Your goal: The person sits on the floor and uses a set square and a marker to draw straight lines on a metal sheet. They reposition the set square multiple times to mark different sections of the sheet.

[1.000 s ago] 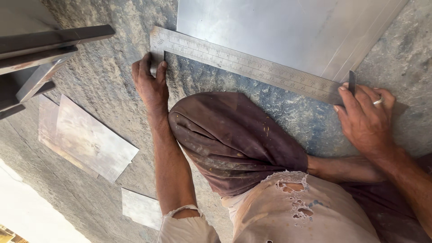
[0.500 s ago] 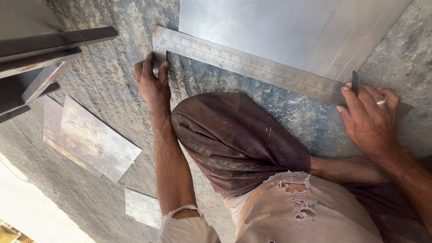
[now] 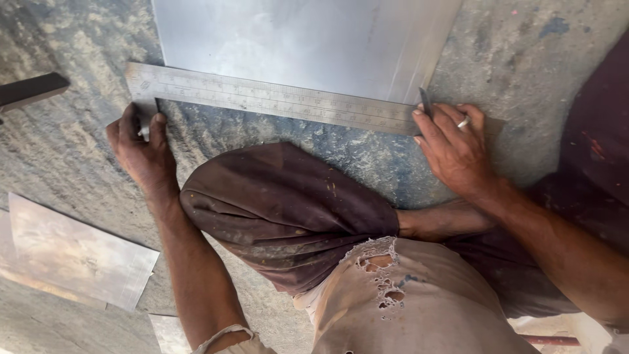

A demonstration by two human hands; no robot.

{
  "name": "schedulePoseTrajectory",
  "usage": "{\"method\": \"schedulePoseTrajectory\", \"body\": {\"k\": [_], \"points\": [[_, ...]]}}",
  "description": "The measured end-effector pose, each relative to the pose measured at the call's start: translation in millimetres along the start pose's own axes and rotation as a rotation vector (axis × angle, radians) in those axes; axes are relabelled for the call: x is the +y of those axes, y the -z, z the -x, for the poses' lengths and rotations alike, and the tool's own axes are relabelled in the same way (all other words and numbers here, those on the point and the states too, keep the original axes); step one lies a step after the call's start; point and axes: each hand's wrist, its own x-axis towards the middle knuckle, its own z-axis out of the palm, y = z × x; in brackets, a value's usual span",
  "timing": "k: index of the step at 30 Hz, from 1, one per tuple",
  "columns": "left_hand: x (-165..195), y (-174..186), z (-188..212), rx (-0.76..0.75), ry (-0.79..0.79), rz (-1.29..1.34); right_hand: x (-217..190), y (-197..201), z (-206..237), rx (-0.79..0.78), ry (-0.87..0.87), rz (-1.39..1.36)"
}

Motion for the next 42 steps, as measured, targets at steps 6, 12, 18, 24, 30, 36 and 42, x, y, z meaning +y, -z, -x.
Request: {"method": "schedulePoseTrajectory", "body": {"k": [6,12,18,24,30,36,42], "points": [[-1.1,-0.9,1.3,-0.024,0.015,0.015,2.0,-2.2,1.2,0.025,0.014,-0.016],[-3.7,-1.1,2.3,-0.029,0.021,0.009,2.2,-3.8,1.8,0.021,0.006,-0.028],[-5.5,-1.5,2.4,-0.028,0.012,0.029,1.6,-2.0,0.7,0.001,0.003,-0.024],[-5.7,-1.7,1.8,-0.028,0.019,0.005,0.6,-1.4,0.5,-0.009,0.002,-0.015],[-4.6,-1.3,2.3,-0.031,0.016,0.035,-0.8,0.4,0.1,-0.010,-0.003,-0.014],[-5.2,-1.0,1.4,-0.035,0.015,0.037,-1.4,0.9,1.1,-0.010,-0.005,-0.023],[-4.3,-1.3,1.5,-0.032,0.019,0.033,-0.8,-0.1,0.9,-0.012,-0.010,-0.023]]}}
